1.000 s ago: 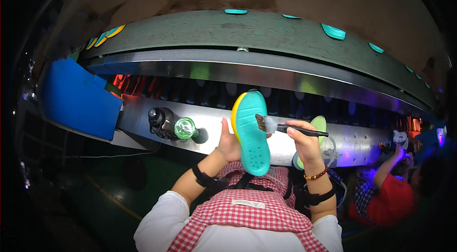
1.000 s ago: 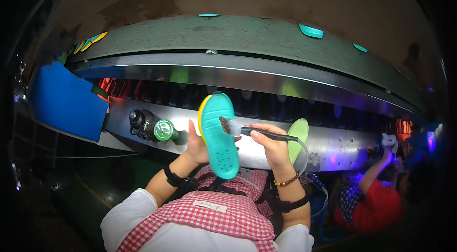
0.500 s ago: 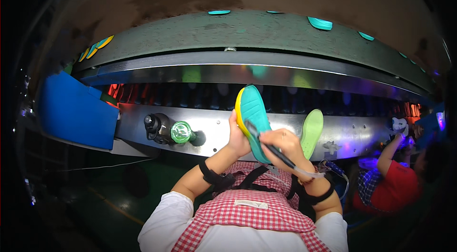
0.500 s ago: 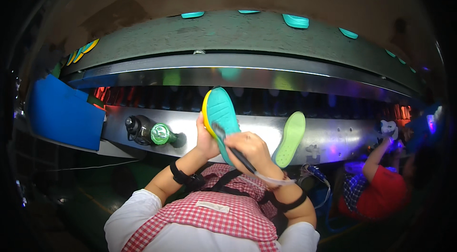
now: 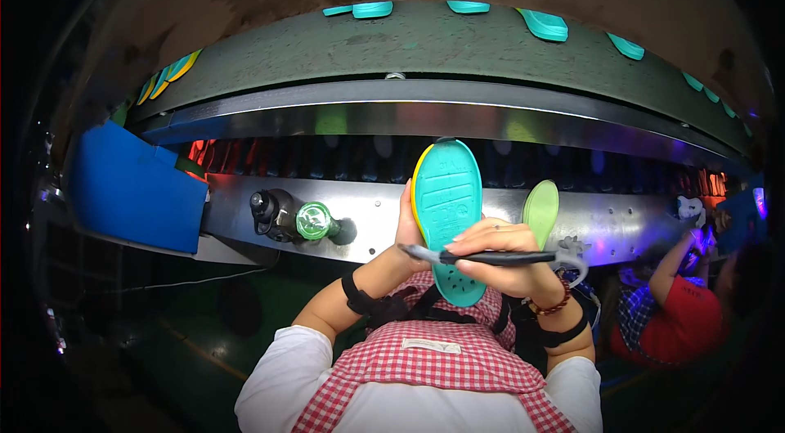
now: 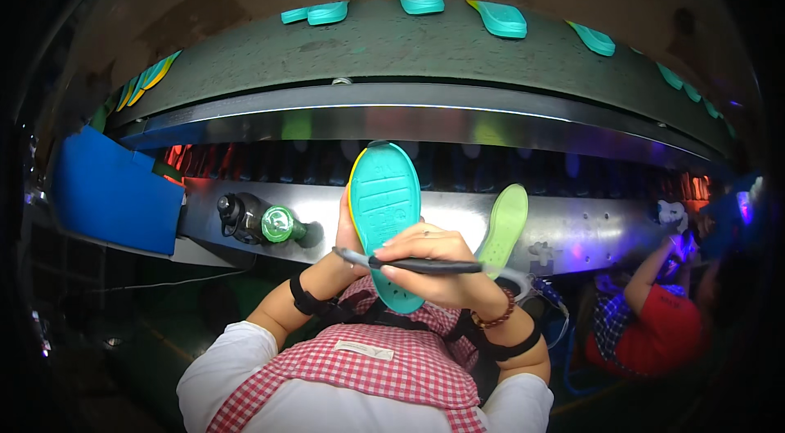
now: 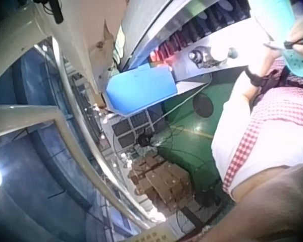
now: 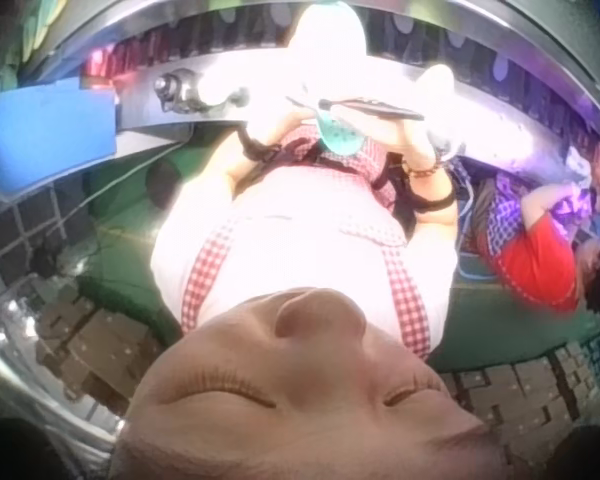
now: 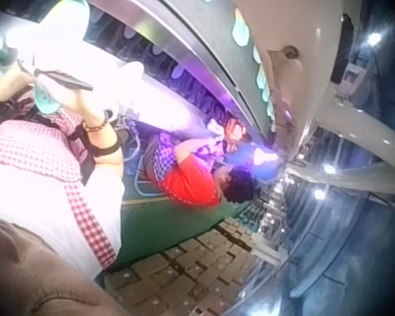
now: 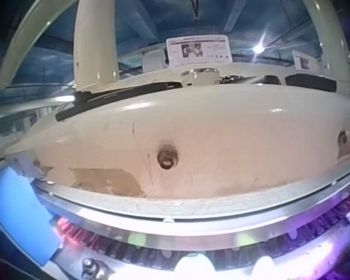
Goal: Applying adhesive to the bottom of shoe soles with a brush in a manufacturing environment.
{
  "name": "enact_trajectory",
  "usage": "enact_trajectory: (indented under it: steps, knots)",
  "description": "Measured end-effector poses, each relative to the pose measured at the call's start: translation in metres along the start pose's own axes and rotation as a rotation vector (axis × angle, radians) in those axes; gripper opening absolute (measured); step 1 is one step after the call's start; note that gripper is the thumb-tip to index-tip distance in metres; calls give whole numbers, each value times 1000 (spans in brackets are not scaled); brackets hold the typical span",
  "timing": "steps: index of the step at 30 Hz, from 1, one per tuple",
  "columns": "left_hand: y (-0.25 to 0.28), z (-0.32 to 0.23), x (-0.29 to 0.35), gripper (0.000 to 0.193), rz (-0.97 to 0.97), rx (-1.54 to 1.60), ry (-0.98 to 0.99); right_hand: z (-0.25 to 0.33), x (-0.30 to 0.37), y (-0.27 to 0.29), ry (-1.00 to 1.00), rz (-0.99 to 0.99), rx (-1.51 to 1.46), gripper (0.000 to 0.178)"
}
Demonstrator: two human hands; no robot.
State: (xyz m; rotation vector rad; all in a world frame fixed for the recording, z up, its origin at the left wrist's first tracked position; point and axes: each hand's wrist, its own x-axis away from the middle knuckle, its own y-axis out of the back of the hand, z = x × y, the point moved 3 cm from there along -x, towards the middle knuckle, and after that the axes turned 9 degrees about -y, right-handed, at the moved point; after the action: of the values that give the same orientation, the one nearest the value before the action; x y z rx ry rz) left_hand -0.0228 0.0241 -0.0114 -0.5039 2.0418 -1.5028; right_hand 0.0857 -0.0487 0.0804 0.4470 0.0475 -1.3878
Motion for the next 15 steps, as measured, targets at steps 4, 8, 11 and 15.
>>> enact_trajectory:
  steps: [4, 8, 11, 15]
  knots:
    - [-12, -3, 0, 75, -199, -30, -75, -14, 0, 25, -172, -290, -61, 19]
    - [-20, -15, -7, 87, 30, -217, -126, 11, 7, 8, 33, 96, -19, 15]
    - [-30, -19, -6, 90, -165, -271, -242, 4, 10, 25, -12, -223, 119, 20]
    - [-34, -34, -13, 94, -91, -302, -394, 14, 14, 9, 85, 42, 77, 20]
